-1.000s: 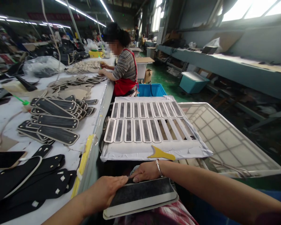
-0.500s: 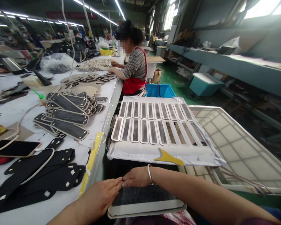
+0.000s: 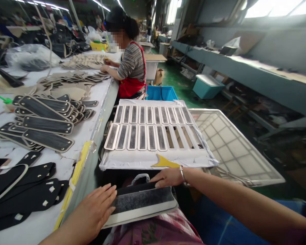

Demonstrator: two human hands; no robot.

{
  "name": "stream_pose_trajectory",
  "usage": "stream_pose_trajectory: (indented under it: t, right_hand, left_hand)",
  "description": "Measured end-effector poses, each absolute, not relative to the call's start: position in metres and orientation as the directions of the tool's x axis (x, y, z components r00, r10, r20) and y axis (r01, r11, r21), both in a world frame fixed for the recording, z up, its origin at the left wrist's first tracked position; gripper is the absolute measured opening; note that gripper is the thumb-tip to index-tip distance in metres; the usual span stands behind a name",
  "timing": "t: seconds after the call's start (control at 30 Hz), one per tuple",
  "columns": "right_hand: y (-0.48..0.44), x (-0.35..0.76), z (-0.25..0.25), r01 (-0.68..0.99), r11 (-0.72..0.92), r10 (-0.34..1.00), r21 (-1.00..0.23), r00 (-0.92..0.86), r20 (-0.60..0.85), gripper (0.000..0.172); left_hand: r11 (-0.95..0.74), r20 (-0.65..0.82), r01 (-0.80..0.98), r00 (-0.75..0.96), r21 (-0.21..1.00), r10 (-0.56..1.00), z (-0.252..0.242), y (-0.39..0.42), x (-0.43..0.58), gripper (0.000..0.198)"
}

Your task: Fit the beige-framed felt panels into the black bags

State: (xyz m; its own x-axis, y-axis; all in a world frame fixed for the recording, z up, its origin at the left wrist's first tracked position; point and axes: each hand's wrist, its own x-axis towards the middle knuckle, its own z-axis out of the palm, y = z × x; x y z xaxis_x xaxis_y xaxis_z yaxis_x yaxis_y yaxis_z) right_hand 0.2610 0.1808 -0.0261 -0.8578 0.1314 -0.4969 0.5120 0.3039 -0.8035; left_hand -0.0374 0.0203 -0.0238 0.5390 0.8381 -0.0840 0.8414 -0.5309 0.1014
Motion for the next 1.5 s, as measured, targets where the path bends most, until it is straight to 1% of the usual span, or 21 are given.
stream_pose_trajectory:
  t: [0.07, 0.1, 0.17, 0.2, 0.27, 0.37, 0.43, 0.53, 0.63, 0.73, 0.87, 0.93, 1.03, 1.1, 1.17, 1.23, 1.27, 1.3, 1.37, 1.43, 1.5]
  right_hand:
    - [0.167, 0.269, -0.026, 0.516, 0.317, 0.325, -0.796, -0.847, -0.420, 0.036]
    - [0.157, 0.273, -0.025, 0.508, 0.331, 0.451, -0.795, -0.825, -0.340, 0.036]
    - [0.132, 0.286, -0.024, 0.479, 0.358, 0.670, -0.801, -0.730, -0.136, 0.035]
    - [0.118, 0.294, -0.023, 0.462, 0.364, 0.744, -0.809, -0.666, -0.046, 0.033]
    - [0.089, 0.312, -0.024, 0.433, 0.363, 0.823, -0.825, -0.564, 0.066, 0.029]
    - [0.052, 0.327, -0.033, 0.417, 0.400, 0.850, -0.816, -0.502, 0.160, 0.025]
    - [0.038, 0.327, -0.043, 0.448, 0.482, 0.830, -0.753, -0.508, 0.229, 0.021]
    - [0.030, 0.319, -0.055, 0.514, 0.580, 0.800, -0.632, -0.509, 0.319, 0.008]
    - [0.028, 0.313, -0.061, 0.560, 0.585, 0.809, -0.587, -0.448, 0.380, 0.013]
    - [0.025, 0.309, -0.063, 0.604, 0.586, 0.808, -0.540, -0.383, 0.448, 0.014]
    - [0.018, 0.301, -0.068, 0.665, 0.564, 0.807, -0.490, -0.315, 0.500, 0.016]
    - [0.016, 0.296, -0.072, 0.680, 0.528, 0.829, -0.509, -0.283, 0.482, 0.014]
    - [0.019, 0.290, -0.078, 0.658, 0.440, 0.888, -0.611, -0.220, 0.403, 0.009]
    - [0.023, 0.288, -0.080, 0.635, 0.374, 0.921, -0.676, -0.172, 0.348, 0.013]
    - [0.026, 0.289, -0.078, 0.640, 0.344, 0.933, -0.688, -0.147, 0.329, 0.020]
    - [0.024, 0.290, -0.075, 0.689, 0.371, 0.916, -0.622, -0.160, 0.369, 0.033]
    - [0.022, 0.292, -0.074, 0.721, 0.418, 0.888, -0.552, -0.196, 0.415, 0.039]
    - [0.018, 0.293, -0.074, 0.746, 0.485, 0.844, -0.456, -0.264, 0.467, 0.043]
    - [0.010, 0.295, -0.077, 0.739, 0.636, 0.712, -0.222, -0.452, 0.537, 0.046]
    - [0.003, 0.295, -0.084, 0.683, 0.730, 0.586, -0.023, -0.609, 0.534, 0.044]
    - [-0.001, 0.293, -0.091, 0.668, 0.738, 0.543, 0.094, -0.671, 0.504, 0.047]
  left_hand:
    - [-0.459, -0.062, 0.880, 0.468, 0.121, 0.881, -0.023, 0.020, -0.017, 0.037]
    - [-0.446, -0.048, 0.881, 0.458, 0.155, 0.888, -0.022, 0.020, -0.003, 0.037]
    - [-0.458, -0.017, 0.846, 0.481, 0.272, 0.877, -0.020, 0.018, 0.030, 0.036]
    - [-0.470, -0.001, 0.815, 0.500, 0.339, 0.866, -0.019, 0.017, 0.047, 0.036]
    - [-0.467, 0.014, 0.762, 0.517, 0.449, 0.856, -0.018, 0.014, 0.076, 0.035]
    - [-0.433, 0.008, 0.731, 0.505, 0.527, 0.863, -0.019, 0.010, 0.103, 0.022]
    - [-0.418, 0.005, 0.734, 0.492, 0.535, 0.871, -0.022, 0.009, 0.109, 0.015]
    - [-0.412, 0.016, 0.742, 0.476, 0.529, 0.879, -0.024, 0.009, 0.111, 0.018]
    - [-0.388, 0.042, 0.763, 0.430, 0.518, 0.902, -0.025, 0.006, 0.114, 0.022]
    - [-0.355, 0.078, 0.791, 0.367, 0.499, 0.927, -0.026, 0.002, 0.122, 0.023]
    - [-0.291, 0.097, 0.859, 0.277, 0.420, 0.956, -0.027, 0.002, 0.134, 0.019]
    - [-0.236, 0.067, 0.889, 0.228, 0.392, 0.971, -0.027, 0.005, 0.138, 0.016]
    - [-0.178, 0.005, 0.916, 0.189, 0.358, 0.982, -0.026, 0.010, 0.141, 0.013]
    - [-0.164, -0.021, 0.930, 0.180, 0.330, 0.983, -0.027, 0.013, 0.141, 0.012]
    - [-0.138, -0.025, 0.930, 0.156, 0.341, 0.987, -0.028, 0.014, 0.140, 0.007]
    - [-0.106, -0.026, 0.914, 0.127, 0.393, 0.992, -0.030, 0.016, 0.139, 0.011]
    - [-0.095, -0.028, 0.903, 0.117, 0.418, 0.993, -0.030, 0.016, 0.139, 0.017]
    - [-0.091, -0.029, 0.895, 0.115, 0.437, 0.993, -0.031, 0.016, 0.139, 0.021]
    - [-0.099, -0.023, 0.886, 0.123, 0.452, 0.992, -0.031, 0.015, 0.140, 0.023]
    - [-0.124, 0.009, 0.877, 0.135, 0.465, 0.991, -0.029, 0.013, 0.137, 0.023]
    - [-0.174, 0.078, 0.872, 0.156, 0.457, 0.985, -0.024, 0.007, 0.130, 0.020]
